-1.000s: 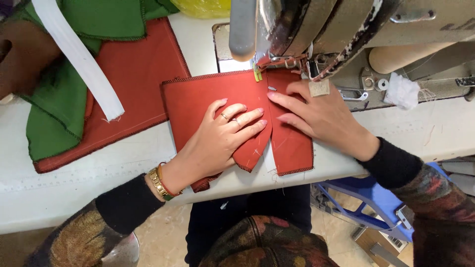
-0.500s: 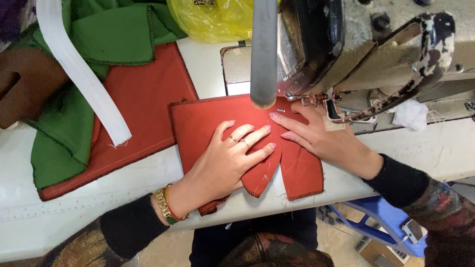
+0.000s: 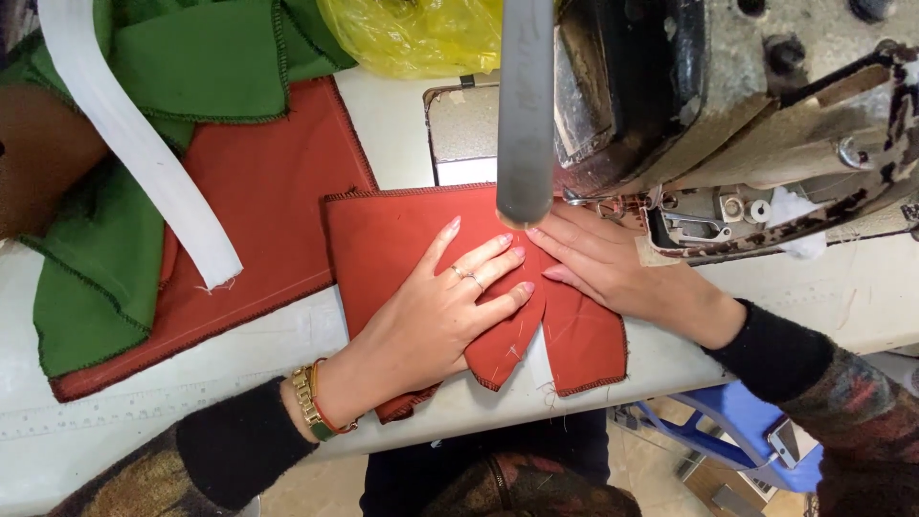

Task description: Sewing and folding small fabric components using an industrial sewing machine to finish a garment part.

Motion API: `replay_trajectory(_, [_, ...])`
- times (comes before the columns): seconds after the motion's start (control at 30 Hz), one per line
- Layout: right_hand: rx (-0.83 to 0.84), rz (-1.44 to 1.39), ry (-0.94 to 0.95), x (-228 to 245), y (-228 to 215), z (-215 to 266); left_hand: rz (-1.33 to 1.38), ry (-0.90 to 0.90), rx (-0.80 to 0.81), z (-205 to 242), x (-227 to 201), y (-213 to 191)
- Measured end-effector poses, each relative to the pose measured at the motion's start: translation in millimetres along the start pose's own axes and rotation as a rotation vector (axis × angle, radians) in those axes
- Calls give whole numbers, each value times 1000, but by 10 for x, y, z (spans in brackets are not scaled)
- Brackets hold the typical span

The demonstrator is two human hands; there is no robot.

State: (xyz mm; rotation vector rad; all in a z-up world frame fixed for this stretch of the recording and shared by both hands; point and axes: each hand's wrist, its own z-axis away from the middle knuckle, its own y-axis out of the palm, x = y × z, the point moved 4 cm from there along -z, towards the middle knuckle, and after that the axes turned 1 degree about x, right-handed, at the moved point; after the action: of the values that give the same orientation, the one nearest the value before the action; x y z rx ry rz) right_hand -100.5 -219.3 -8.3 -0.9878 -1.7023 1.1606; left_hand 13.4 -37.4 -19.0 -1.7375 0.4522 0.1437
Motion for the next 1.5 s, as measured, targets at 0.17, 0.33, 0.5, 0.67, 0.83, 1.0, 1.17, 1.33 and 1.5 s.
replay_trajectory(0.17, [-45,101,-45,-7,37,9,-2,2,-3,-10,10,18])
replay_trajectory(0.33, [-40,86,-46,-38,98,44,-3,-6,11,-12,15,15])
replay_trajectory(0.5, [-40,62,-31,-15,59,7,20,-16,4,-19,33,-5])
replay_trajectory(0.67, [0,237,-55,14,24,-14,41,-18,-3,-33,41,-38])
replay_trajectory(0.83, [41,480,-88,28,65,47,36,-17,-4,-34,62,-27])
replay_trajectory(1.0, [169,613,-111,1,139,53,44,-29,0,-56,79,-56])
replay_trajectory(1.17, [107,-330,310,-152,79,71,-73,-33,11,-64,69,-78])
replay_trajectory(1.33, [24,828,141,79,-150,18,-84,-26,3,-55,71,-85])
replay_trajectory(1.5, [17,1194,65,111,-131,49,-46,-24,2,-50,72,-90])
